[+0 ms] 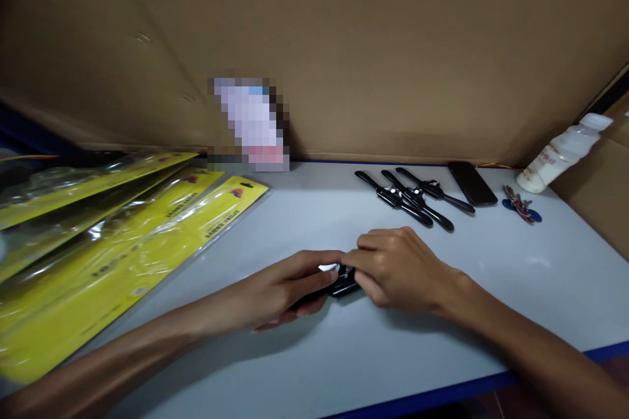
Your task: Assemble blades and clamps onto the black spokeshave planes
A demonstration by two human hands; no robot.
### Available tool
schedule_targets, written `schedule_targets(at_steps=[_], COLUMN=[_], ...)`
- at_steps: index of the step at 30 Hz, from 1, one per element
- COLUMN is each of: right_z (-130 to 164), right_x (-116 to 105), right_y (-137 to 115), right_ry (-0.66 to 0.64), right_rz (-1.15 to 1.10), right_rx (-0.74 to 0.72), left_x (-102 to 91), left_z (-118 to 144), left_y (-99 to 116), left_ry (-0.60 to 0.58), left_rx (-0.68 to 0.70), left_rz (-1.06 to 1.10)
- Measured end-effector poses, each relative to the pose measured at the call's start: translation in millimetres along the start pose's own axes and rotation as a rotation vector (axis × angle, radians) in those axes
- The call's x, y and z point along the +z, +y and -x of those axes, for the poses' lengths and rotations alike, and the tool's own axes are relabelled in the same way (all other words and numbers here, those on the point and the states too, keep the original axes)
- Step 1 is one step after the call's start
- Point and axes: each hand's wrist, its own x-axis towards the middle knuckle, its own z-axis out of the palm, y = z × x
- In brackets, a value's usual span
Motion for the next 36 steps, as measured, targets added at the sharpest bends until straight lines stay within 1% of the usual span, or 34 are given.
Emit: schedule_targets(at_steps=[3, 7, 11, 16, 21, 23, 27, 30, 32, 36], right_z=[0.6, 0.9, 0.3, 0.4, 0.6, 0.6, 0.9, 0.8, 0.3, -1.2], right_x=[-0.4, 0.4, 2.3, 1.9, 4.1, 5.4, 5.9, 4.3, 2.5, -1.4], right_y=[2.0, -1.3, -3.4, 1.0, -0.9, -1.9, -2.9, -4.7, -5.8, -5.2], right_ry=[-0.003, -0.038, -0.007, 0.009, 0.005, 0.014, -0.010, -0.032, -0.050, -0.098], right_rz=[0.072, 0.016, -0.005, 0.095, 0.003, 0.007, 0.133, 0.184, 0.166, 0.075], right_rx=[0.008, -0.026, -0.053, -0.013, -0.059, -0.063, -0.028, -0.032, -0.024, 0.044], left_x=[0.0, -0.1, -0.4, -0.6, -0.3, -0.1, 0.4, 0.7, 0.6, -0.3], left_z=[0.5, 1.5, 0.9, 0.5, 2.1, 2.3, 2.1, 2.1, 2.1, 2.0], left_y=[1.1, 2.1, 0.1, -1.4, 0.5, 1.6, 3.6, 4.0, 3.3, 1.3], left_ry=[0.007, 0.013, 0.010, 0.004, 0.002, 0.003, 0.016, 0.015, 0.012, 0.007], left_rx=[-0.014, -0.029, 0.002, -0.009, 0.016, 0.013, -0.025, -0.028, -0.024, -0.003], left_rz=[-0.003, 0.007, 0.008, 0.006, 0.010, 0.000, -0.023, -0.030, -0.030, -0.028])
